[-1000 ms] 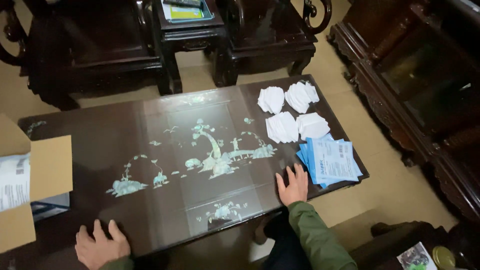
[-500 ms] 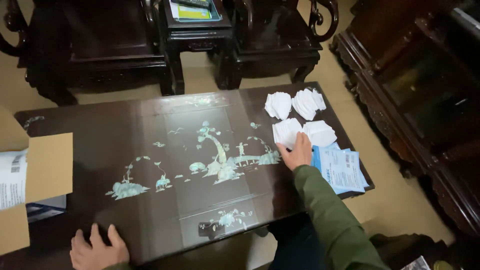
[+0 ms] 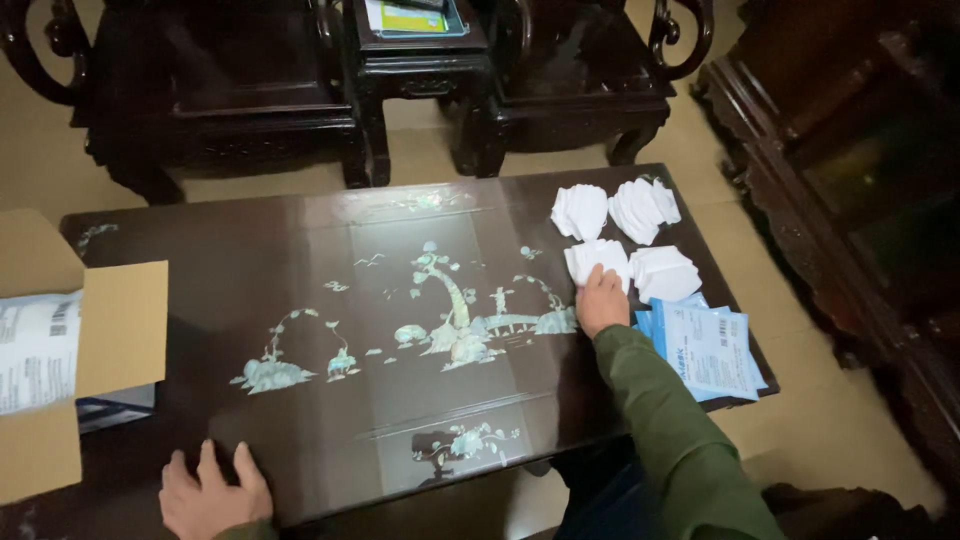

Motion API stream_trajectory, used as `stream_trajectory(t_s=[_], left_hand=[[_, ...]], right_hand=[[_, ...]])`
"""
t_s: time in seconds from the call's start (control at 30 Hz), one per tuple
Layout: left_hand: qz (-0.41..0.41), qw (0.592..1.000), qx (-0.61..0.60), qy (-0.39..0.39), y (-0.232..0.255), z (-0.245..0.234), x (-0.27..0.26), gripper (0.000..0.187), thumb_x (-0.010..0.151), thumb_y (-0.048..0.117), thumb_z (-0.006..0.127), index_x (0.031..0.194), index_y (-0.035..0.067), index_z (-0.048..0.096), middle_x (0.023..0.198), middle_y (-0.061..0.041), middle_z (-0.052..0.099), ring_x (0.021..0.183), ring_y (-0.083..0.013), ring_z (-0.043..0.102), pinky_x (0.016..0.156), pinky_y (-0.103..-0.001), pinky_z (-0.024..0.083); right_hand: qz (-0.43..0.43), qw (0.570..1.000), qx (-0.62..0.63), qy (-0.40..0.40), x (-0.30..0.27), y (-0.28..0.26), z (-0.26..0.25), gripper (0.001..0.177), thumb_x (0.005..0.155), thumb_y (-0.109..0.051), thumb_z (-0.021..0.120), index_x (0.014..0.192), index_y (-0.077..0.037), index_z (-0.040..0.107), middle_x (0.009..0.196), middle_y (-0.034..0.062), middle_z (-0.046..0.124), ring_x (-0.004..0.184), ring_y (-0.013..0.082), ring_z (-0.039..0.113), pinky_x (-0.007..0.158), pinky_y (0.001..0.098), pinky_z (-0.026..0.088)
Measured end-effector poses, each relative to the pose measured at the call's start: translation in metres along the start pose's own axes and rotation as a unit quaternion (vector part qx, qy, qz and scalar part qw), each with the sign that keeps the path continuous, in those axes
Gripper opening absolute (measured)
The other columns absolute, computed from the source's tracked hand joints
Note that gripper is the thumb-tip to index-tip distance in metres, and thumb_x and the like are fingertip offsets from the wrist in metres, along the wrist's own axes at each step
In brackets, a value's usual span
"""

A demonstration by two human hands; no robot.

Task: Packaging individual face masks into plastic envelopes manually

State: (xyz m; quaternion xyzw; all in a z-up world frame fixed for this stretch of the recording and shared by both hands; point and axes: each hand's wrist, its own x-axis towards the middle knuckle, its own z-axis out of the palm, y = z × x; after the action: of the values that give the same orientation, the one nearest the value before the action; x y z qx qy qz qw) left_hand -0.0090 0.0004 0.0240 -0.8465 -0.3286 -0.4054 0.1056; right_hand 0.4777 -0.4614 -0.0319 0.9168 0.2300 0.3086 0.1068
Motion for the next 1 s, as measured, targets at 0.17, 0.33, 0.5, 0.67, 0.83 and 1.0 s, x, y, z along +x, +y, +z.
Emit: stream_trajectory(t_s=[0.17, 0.33, 0.5, 0.67, 0.83, 1.0], left_hand=[[-0.004, 1.000, -0.006, -0.022, 0.000, -0.001, 0.006, 0.035, 0.100, 0.029, 0.075, 0.118, -0.001, 0.077, 0.131, -0.034, 0.070, 0.114, -0.0475, 0.067, 0.093, -0.056, 0.054], [-0.041, 0.993, -0.013, -0.111, 0.024, 0.003, 0.005, 0.032, 0.087, 0.029, 0.076, 0.110, 0.006, 0.073, 0.114, -0.028, 0.067, 0.090, -0.0442, 0.061, 0.072, -0.055, 0.045], [-0.342, 0.577, -0.631, -0.390, 0.173, -0.009, 0.006, 0.082, 0.092, 0.041, 0.062, 0.161, 0.016, 0.025, 0.167, -0.006, 0.035, 0.145, -0.0222, 0.048, 0.112, -0.041, 0.049], [-0.563, 0.455, -0.604, -0.333, 0.198, -0.047, 0.070, 0.053, 0.087, 0.023, 0.071, 0.135, 0.003, 0.063, 0.125, -0.012, 0.073, 0.109, -0.0203, 0.067, 0.094, -0.036, 0.054], [-0.549, 0.604, -0.501, -0.287, 0.083, 0.067, 0.022, 0.042, 0.084, 0.024, 0.078, 0.119, 0.002, 0.076, 0.111, -0.007, 0.080, 0.098, -0.0141, 0.070, 0.086, -0.033, 0.057], [-0.454, 0.693, -0.384, -0.407, -0.030, 0.061, 0.077, 0.087, 0.070, 0.037, 0.088, 0.142, 0.003, 0.054, 0.134, -0.013, 0.065, 0.119, -0.0274, 0.064, 0.099, -0.042, 0.056]], right_hand=[[-0.006, 0.997, -0.058, -0.049, 0.000, 0.010, -0.001, 0.050, 0.088, -0.014, 0.051, 0.135, 0.002, 0.055, 0.105, 0.0132, 0.060, 0.090, 0.0282, 0.062, 0.056, 0.0391, 0.055], [0.179, 0.931, 0.239, -0.209, 0.012, -0.035, -0.102, 0.026, 0.094, -0.015, 0.049, 0.119, -0.006, 0.049, 0.112, 0.0251, 0.066, 0.095, 0.0545, 0.064, 0.072, 0.0694, 0.045], [-0.011, 0.936, 0.351, -0.008, -0.029, -0.168, -0.230, 0.052, 0.089, -0.009, 0.059, 0.141, -0.011, 0.054, 0.116, 0.0131, 0.066, 0.082, 0.0381, 0.064, 0.061, 0.0475, 0.051], [-0.122, 0.863, 0.470, -0.136, -0.049, -0.262, -0.305, 0.036, 0.104, -0.023, 0.053, 0.132, -0.004, 0.042, 0.118, 0.0144, 0.053, 0.100, 0.0320, 0.053, 0.085, 0.0443, 0.046], [-0.281, 0.826, 0.488, -0.021, -0.044, -0.249, -0.318, 0.051, 0.085, -0.015, 0.081, 0.125, 0.000, 0.052, 0.141, 0.0227, 0.052, 0.130, 0.0403, 0.051, 0.100, 0.0537, 0.044], [-0.047, 0.949, 0.312, 0.002, -0.073, -0.170, -0.226, 0.049, 0.092, -0.036, 0.072, 0.121, 0.002, 0.065, 0.135, 0.0277, 0.058, 0.131, 0.0448, 0.052, 0.108, 0.0643, 0.042]])
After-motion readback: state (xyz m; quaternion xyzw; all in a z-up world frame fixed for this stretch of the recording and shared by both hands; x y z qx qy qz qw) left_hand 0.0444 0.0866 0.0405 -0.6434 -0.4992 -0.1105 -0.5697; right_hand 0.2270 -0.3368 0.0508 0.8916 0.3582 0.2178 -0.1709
